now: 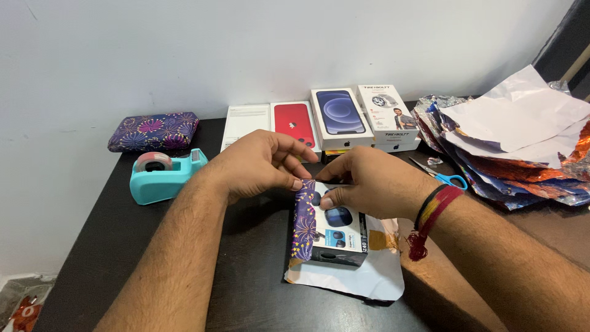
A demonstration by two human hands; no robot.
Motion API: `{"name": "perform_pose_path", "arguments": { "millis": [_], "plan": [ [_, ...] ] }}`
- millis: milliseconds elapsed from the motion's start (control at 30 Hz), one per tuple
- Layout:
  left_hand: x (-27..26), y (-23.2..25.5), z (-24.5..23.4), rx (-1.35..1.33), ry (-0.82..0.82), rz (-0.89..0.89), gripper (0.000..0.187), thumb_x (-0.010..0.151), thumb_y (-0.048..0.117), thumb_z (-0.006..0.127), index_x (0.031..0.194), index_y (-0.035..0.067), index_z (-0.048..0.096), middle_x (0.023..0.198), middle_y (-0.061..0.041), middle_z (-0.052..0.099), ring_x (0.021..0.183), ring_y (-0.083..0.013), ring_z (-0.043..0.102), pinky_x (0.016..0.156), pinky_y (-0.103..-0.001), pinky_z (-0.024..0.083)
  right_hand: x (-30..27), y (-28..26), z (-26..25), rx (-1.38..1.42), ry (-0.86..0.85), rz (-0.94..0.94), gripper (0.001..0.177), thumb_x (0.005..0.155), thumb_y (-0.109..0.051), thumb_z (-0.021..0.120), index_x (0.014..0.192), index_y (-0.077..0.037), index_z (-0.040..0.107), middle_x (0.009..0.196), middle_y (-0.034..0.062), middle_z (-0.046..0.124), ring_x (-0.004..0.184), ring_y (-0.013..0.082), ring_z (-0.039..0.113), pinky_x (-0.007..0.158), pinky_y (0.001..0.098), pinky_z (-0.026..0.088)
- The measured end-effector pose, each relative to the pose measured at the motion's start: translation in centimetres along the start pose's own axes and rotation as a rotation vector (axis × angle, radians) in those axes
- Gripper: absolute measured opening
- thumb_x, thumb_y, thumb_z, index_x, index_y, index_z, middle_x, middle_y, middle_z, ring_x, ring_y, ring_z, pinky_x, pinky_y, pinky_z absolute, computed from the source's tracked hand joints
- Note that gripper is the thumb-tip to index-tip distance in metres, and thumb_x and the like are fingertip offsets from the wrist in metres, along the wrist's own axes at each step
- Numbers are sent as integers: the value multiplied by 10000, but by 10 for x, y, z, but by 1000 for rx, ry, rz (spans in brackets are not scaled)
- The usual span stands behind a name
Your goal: The person wraps a small rectangular box with patterned wrapping paper. They cut the paper with scissors, fold the edges, and secure the folds with clear tape from a dispenser. The wrapped box is placed on the table.
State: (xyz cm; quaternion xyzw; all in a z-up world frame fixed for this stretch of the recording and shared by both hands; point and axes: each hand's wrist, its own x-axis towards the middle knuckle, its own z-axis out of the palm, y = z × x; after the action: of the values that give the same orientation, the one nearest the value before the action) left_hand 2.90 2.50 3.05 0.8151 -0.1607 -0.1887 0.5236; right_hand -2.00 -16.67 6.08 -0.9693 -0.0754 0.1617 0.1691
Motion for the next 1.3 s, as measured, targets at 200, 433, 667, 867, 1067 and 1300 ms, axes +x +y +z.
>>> {"name": "perform_pose_path", "arguments": {
  "millis": [200, 433, 667, 867, 1067, 1300],
  "plan": [
    [4, -10, -1, -13, -25, 88, 457, 733, -80, 768, 1176, 25, 727, 938, -101, 790, 866, -139, 756, 824, -302, 645, 0, 0, 2, 33, 50, -44, 518, 778, -423, 826, 1248, -224, 735, 1137, 31, 781, 1083, 159, 739, 968, 346, 575],
    [6, -14, -1, -24, -100, 124, 481, 715, 24, 787, 1192, 50, 733, 1099, -79, 792, 1027, -138, 735, 958, -327, 601, 2, 1, 4, 61, 91, -51, 540, 760, -391, 868, 1248, -211, 725, 1165, 43, 759, 1117, 161, 714, 986, 342, 552],
    [-5, 2, 5, 220, 24, -131, 457, 595, 241, 911, 1036, 146, 835, 1008, -81, 833, 981, -169, 748, 942, -365, 552, 1, 0, 2, 45, 112, -22, 456, 745, -402, 879, 1109, -157, 757, 999, 45, 796, 978, 166, 764, 891, 344, 599],
    [-6, 3, 7, 251, 56, -131, 425, 592, 237, 919, 1003, 151, 852, 949, -74, 840, 913, -162, 749, 896, -356, 552, 1, 10, 8, 97, 177, -47, 430, 722, -406, 894, 1051, -154, 779, 947, 59, 809, 909, 181, 781, 836, 346, 612],
    [-13, 7, 19, 66, 110, -180, 336, 664, 116, 865, 994, 52, 843, 884, -98, 797, 811, -180, 705, 745, -334, 559, -15, 20, 12, -93, 475, -222, 542, 722, -510, 836, 1122, -148, 788, 980, 112, 773, 921, 288, 726, 812, 430, 571],
    [-34, 7, 35, 76, 282, -152, 262, 720, 127, 831, 961, 29, 809, 856, -78, 788, 764, -145, 719, 682, -285, 557, -43, 13, 7, 166, 51, 208, 896, 768, -471, 863, 1502, -165, 449, 926, 163, 798, 830, 284, 776, 723, 384, 588]
  ]
}}
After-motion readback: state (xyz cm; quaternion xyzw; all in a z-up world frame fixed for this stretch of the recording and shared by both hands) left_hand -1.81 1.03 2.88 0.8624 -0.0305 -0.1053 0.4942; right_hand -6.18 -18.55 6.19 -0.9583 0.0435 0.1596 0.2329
